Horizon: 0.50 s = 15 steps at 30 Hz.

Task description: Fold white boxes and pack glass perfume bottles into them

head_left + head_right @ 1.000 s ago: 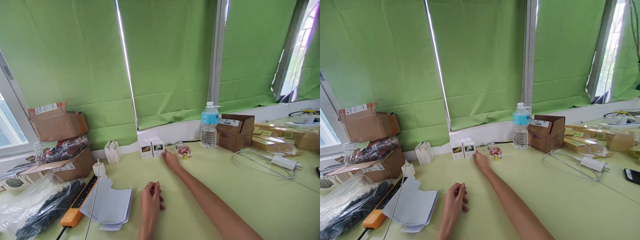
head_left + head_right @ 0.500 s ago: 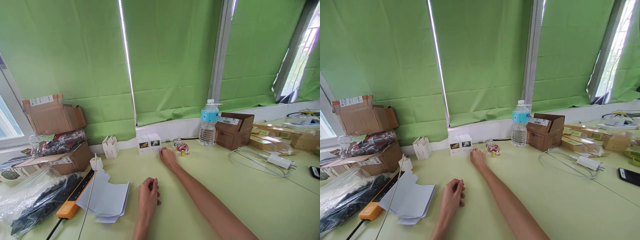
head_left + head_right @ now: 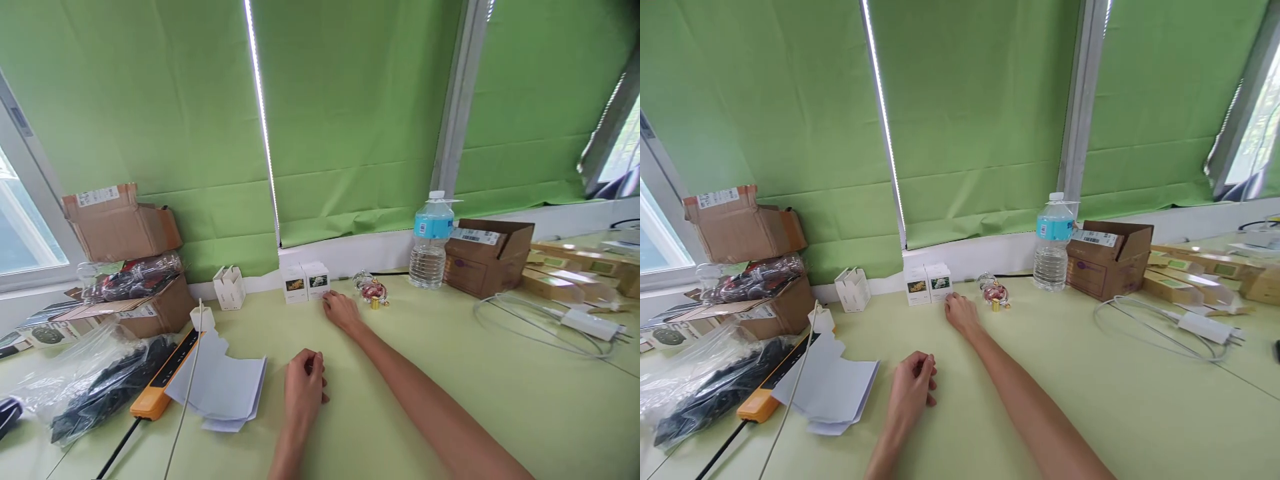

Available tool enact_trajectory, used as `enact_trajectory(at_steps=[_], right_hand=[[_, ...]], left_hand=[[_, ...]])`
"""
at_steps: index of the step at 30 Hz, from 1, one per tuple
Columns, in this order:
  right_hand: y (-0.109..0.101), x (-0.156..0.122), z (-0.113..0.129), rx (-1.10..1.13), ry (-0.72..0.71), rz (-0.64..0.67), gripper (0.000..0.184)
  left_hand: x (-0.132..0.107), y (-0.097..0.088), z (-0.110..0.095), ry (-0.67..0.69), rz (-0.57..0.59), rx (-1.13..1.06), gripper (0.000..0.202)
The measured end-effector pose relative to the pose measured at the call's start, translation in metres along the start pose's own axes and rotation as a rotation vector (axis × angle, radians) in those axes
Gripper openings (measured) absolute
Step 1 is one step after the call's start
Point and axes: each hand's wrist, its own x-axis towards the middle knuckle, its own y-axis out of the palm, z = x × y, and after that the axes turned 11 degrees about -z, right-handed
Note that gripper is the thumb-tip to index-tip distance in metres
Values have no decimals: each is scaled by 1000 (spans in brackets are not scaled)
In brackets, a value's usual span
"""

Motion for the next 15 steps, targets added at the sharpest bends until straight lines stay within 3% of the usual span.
enact_trajectory(at_steps=[6, 15], right_hand=[[-3, -1, 7, 8, -7, -87, 32], [-16, -5, 31, 48, -300, -38, 30]], left_hand=[[2, 2, 5, 0, -26, -17, 40], [5, 2, 9, 18, -45, -39, 42]])
